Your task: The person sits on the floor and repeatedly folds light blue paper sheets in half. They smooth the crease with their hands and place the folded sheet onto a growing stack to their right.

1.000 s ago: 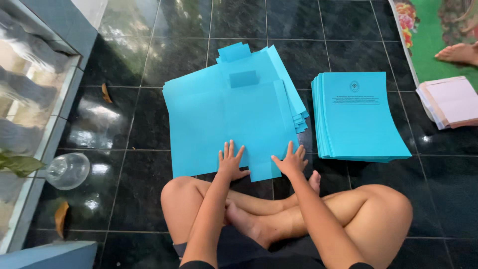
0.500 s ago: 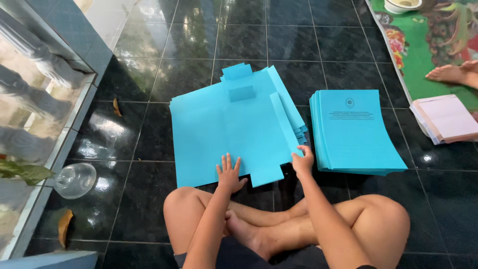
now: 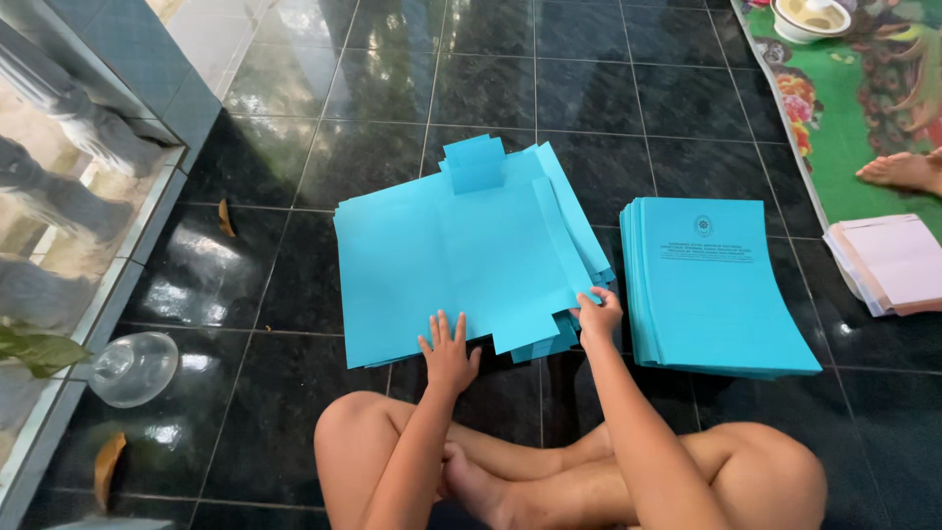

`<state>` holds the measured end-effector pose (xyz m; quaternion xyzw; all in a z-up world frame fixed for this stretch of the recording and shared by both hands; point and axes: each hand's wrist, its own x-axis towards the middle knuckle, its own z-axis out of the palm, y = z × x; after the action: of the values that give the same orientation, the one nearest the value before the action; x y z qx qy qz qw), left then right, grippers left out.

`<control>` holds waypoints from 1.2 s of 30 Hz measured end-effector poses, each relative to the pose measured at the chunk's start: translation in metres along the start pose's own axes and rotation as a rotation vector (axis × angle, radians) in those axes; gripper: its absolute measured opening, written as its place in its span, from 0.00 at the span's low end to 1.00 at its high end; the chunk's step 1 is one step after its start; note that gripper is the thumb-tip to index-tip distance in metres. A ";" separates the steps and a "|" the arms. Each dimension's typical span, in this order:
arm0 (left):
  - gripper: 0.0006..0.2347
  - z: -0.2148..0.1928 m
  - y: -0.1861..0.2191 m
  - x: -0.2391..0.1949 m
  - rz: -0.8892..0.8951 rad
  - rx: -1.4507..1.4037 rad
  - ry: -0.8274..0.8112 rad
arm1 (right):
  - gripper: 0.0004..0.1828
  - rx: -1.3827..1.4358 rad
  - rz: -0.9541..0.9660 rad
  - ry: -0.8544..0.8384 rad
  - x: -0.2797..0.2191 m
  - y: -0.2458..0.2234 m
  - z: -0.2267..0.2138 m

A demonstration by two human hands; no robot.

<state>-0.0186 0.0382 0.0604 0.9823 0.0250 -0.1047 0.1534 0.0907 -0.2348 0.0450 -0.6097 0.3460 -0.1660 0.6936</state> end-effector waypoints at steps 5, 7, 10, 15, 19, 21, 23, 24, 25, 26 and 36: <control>0.31 0.006 0.000 0.012 0.038 -0.142 0.109 | 0.19 -0.039 -0.055 0.048 0.050 0.030 0.017; 0.30 0.004 0.000 0.024 0.044 -0.177 0.143 | 0.19 -0.077 -0.085 0.073 0.080 0.047 0.024; 0.27 0.004 0.000 0.034 0.056 -0.239 0.202 | 0.10 -0.613 -0.312 0.161 0.095 0.060 0.026; 0.28 0.006 0.004 0.044 0.070 -0.146 0.239 | 0.45 -1.370 -0.661 -0.390 0.003 -0.031 0.023; 0.29 0.005 0.007 0.046 0.081 -0.139 0.267 | 0.45 -1.398 -0.507 -0.428 0.001 -0.019 0.027; 0.33 0.008 0.009 0.045 0.083 -0.073 0.261 | 0.44 -1.494 -0.519 -0.417 0.004 -0.019 0.024; 0.33 0.009 0.004 0.047 0.075 -0.093 0.261 | 0.47 -1.553 -0.439 -0.488 0.019 -0.021 0.027; 0.32 0.009 0.004 0.049 0.062 -0.108 0.267 | 0.50 -1.602 -0.362 -0.564 0.027 -0.025 0.027; 0.32 0.017 0.001 0.051 0.069 -0.114 0.265 | 0.50 -1.607 -0.358 -0.556 0.031 -0.028 0.021; 0.29 0.024 -0.001 0.051 0.073 -0.134 0.312 | 0.51 -1.578 -0.408 -0.536 0.034 -0.032 0.015; 0.18 0.006 0.034 0.019 0.519 -0.345 0.317 | 0.58 -1.612 -0.398 -0.110 0.019 -0.103 -0.092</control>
<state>0.0012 0.0039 0.0612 0.9195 -0.1848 0.0973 0.3329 0.0609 -0.3347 0.1371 -0.9765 0.2103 0.0431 0.0177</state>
